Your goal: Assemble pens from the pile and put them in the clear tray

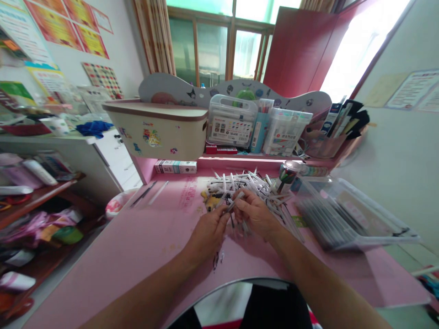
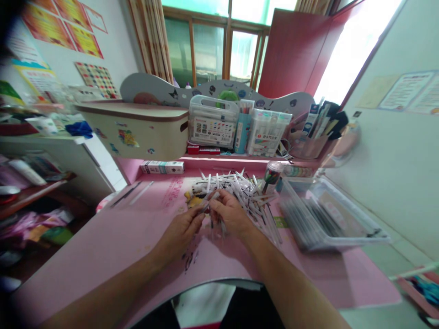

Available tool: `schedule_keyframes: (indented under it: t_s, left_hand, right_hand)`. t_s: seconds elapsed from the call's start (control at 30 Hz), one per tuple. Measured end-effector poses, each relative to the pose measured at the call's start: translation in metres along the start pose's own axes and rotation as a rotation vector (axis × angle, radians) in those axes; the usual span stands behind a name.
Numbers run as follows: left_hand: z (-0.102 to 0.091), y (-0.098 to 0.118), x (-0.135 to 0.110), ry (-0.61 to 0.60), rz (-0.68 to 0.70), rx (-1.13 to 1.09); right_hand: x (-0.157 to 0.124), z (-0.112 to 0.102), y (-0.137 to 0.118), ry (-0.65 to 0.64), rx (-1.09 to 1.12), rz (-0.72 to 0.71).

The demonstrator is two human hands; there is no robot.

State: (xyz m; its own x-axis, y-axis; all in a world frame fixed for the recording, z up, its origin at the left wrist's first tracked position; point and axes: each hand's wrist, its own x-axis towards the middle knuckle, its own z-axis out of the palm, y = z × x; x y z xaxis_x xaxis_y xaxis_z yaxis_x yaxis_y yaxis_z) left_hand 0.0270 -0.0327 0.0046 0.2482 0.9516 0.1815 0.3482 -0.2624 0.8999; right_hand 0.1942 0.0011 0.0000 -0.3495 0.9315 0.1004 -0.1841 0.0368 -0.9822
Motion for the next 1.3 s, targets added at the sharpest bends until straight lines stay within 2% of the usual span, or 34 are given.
schedule_keyframes:
  t_s: [0.1, 0.17, 0.27, 0.43, 0.5, 0.57, 0.63, 0.73, 0.83, 1.0, 1.13, 1.23, 1.3]
  left_hand:
    - [-0.001, -0.008, 0.0, -0.029, 0.054, 0.001]
    - [-0.002, -0.015, 0.001, 0.014, 0.094, 0.011]
    - [-0.003, -0.021, 0.003, 0.095, 0.081, 0.025]
    - [-0.006, -0.022, 0.006, 0.157, 0.037, 0.012]
    - [-0.008, -0.022, 0.006, 0.173, 0.003, 0.001]
    - [-0.009, -0.021, 0.007, 0.183, -0.03, -0.019]
    - [-0.009, -0.02, 0.007, 0.193, -0.051, -0.037]
    - [-0.01, -0.02, 0.008, 0.204, -0.066, -0.045]
    - [-0.01, -0.02, 0.008, 0.194, -0.078, -0.053]
    - [-0.011, -0.019, 0.009, 0.197, -0.073, -0.079]
    - [-0.012, -0.02, 0.01, 0.202, -0.085, -0.08]
    - [-0.013, -0.022, 0.011, 0.229, -0.087, -0.085]
    - [-0.013, -0.023, 0.012, 0.246, -0.09, -0.095]
  right_hand:
    - [0.002, -0.008, -0.012, 0.001, -0.059, -0.027]
    - [-0.001, -0.015, -0.032, 0.097, -0.137, -0.137]
    - [-0.019, -0.029, -0.078, 0.34, -0.312, -0.398]
    - [-0.077, -0.054, -0.158, 0.822, -0.762, -0.779]
    - [-0.094, -0.072, -0.179, 0.976, -0.979, -0.807]
    - [-0.104, -0.096, -0.192, 1.058, -1.19, -0.691]
    - [-0.107, -0.125, -0.197, 1.025, -1.381, -0.435]
    - [-0.105, -0.166, -0.192, 0.723, -1.619, 0.028]
    - [-0.102, -0.196, -0.175, 0.49, -1.737, 0.25]
    - [-0.095, -0.226, -0.143, 0.379, -1.881, 0.444]
    - [-0.092, -0.235, -0.136, 0.352, -1.91, 0.51]
    - [-0.091, -0.219, -0.146, 0.391, -1.951, 0.48]
    - [-0.089, -0.191, -0.156, 0.458, -1.979, 0.328]
